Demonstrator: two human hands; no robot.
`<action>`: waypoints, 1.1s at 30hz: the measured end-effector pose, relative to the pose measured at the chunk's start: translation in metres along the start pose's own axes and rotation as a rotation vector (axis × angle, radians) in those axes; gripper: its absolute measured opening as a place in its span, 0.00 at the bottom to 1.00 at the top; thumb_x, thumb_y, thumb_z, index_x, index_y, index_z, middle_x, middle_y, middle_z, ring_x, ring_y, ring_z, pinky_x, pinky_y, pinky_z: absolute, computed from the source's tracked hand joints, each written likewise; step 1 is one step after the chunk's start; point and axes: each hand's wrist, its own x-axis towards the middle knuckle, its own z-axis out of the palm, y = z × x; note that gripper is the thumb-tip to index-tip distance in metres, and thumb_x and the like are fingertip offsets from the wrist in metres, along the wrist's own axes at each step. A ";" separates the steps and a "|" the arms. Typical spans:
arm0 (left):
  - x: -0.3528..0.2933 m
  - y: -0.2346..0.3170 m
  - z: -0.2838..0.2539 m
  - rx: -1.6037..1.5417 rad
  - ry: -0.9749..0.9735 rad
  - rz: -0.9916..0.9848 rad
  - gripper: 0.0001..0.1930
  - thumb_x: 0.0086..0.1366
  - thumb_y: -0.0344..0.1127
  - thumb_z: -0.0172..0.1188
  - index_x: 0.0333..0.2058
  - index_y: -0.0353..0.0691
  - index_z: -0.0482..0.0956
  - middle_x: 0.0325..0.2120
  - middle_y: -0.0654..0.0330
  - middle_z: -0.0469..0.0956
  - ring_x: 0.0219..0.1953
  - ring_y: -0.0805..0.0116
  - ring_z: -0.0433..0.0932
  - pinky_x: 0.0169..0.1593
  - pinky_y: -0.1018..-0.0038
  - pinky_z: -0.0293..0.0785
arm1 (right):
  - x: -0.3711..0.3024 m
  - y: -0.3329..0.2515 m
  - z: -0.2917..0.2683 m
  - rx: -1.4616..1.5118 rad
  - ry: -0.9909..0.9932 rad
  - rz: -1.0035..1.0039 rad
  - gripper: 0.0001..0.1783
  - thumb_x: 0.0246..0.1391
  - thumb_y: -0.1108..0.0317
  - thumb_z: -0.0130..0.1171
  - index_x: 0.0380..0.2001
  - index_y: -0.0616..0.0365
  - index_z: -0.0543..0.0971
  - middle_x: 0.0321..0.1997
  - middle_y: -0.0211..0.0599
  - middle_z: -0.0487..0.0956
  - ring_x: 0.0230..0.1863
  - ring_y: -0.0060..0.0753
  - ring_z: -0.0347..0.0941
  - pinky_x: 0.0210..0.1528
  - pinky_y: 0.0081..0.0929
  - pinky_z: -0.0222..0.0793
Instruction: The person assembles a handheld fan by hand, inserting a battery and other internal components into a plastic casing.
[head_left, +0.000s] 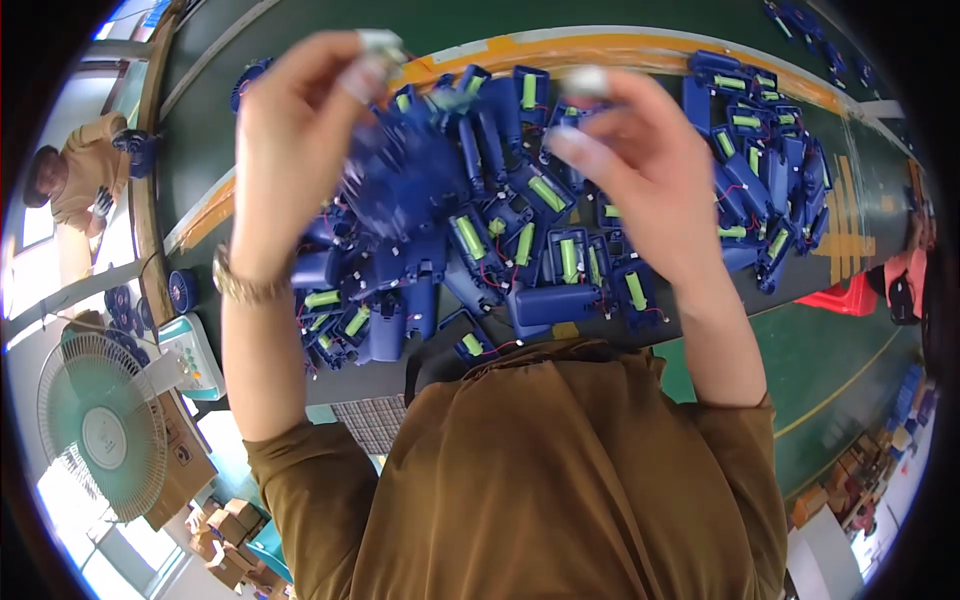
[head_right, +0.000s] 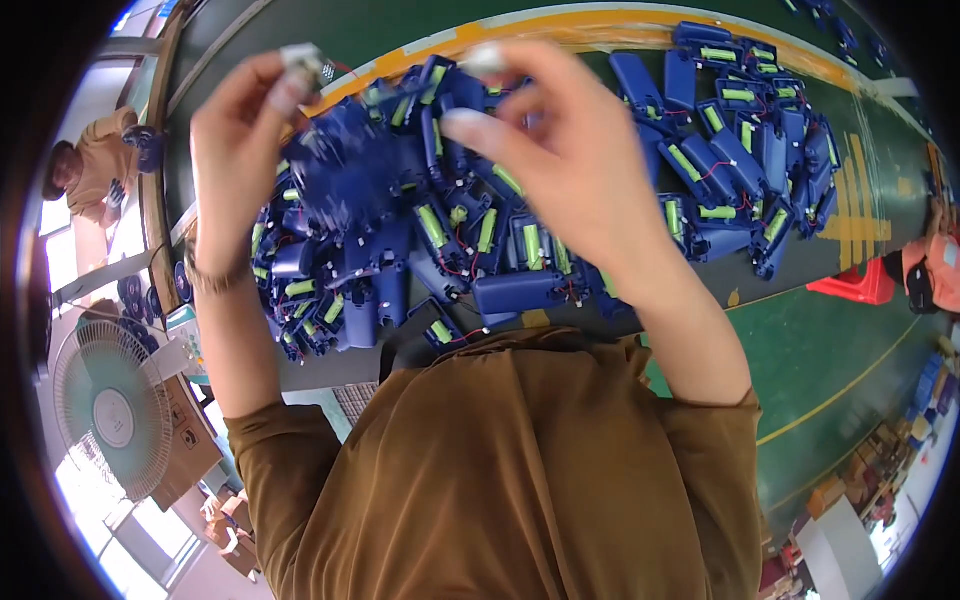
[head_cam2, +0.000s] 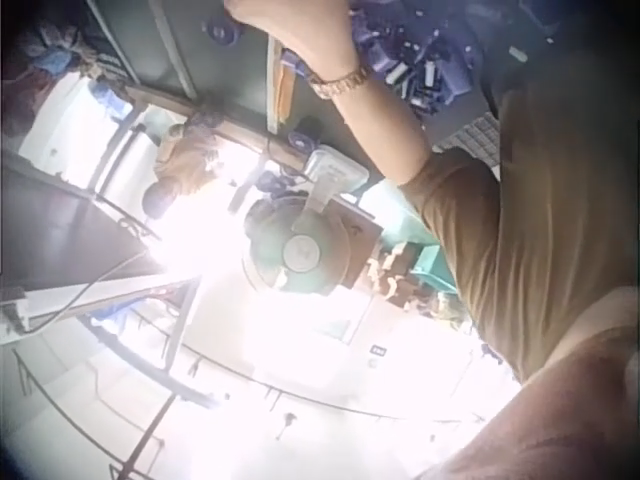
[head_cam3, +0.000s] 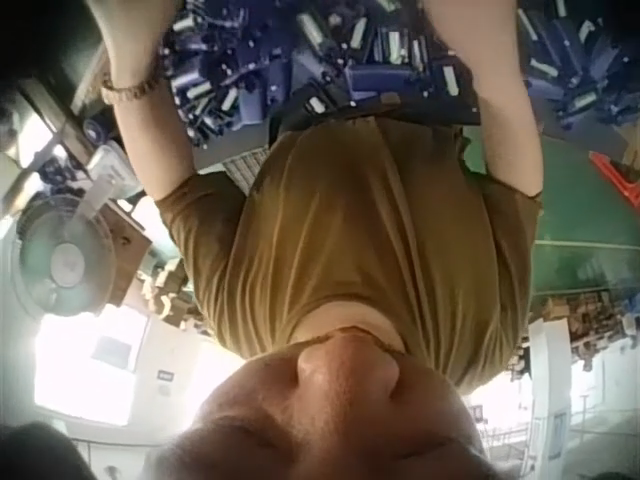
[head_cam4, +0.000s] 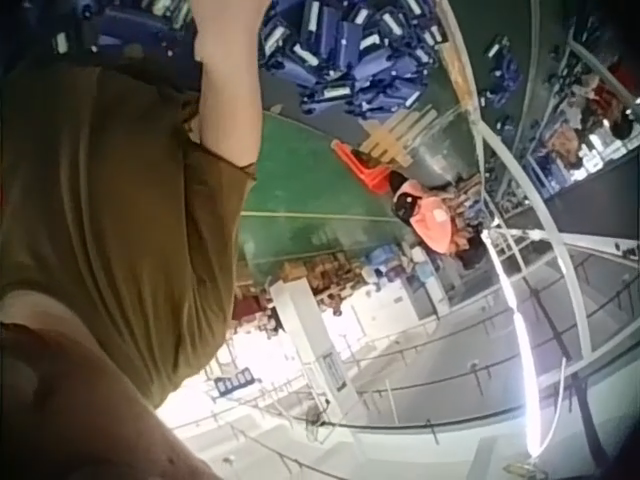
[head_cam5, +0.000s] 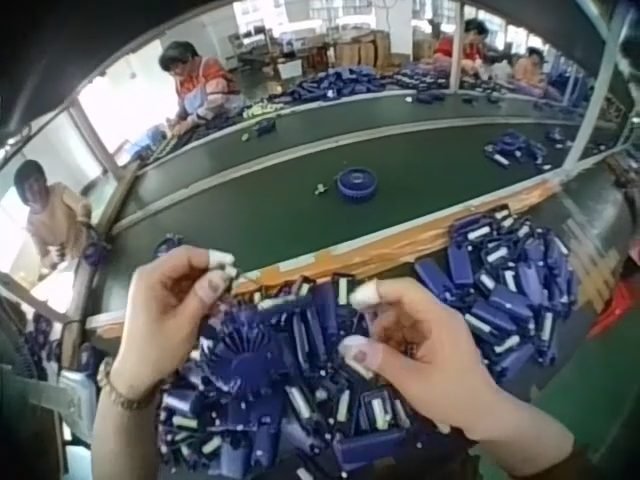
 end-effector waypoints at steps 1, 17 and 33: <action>0.025 -0.021 0.000 0.017 0.077 0.047 0.11 0.83 0.33 0.73 0.57 0.35 0.95 0.44 0.52 0.97 0.41 0.63 0.95 0.47 0.65 0.89 | -0.012 0.016 -0.027 -0.082 0.005 0.008 0.23 0.75 0.73 0.79 0.69 0.57 0.86 0.48 0.23 0.85 0.42 0.14 0.78 0.47 0.19 0.76; 0.387 -0.102 0.250 0.934 0.018 0.099 0.13 0.78 0.49 0.75 0.52 0.52 0.97 0.45 0.52 0.97 0.51 0.45 0.96 0.56 0.47 0.93 | -0.034 0.098 -0.136 0.057 -0.375 0.243 0.10 0.80 0.69 0.74 0.51 0.58 0.81 0.59 0.40 0.90 0.49 0.26 0.86 0.47 0.29 0.79; 0.428 -0.041 0.274 0.202 -0.162 -0.049 0.27 0.81 0.43 0.79 0.71 0.37 0.88 0.41 0.54 0.97 0.42 0.68 0.94 0.50 0.69 0.89 | 0.037 0.149 -0.143 0.089 -0.270 0.001 0.19 0.86 0.71 0.61 0.71 0.66 0.87 0.48 0.44 0.83 0.46 0.46 0.79 0.53 0.41 0.79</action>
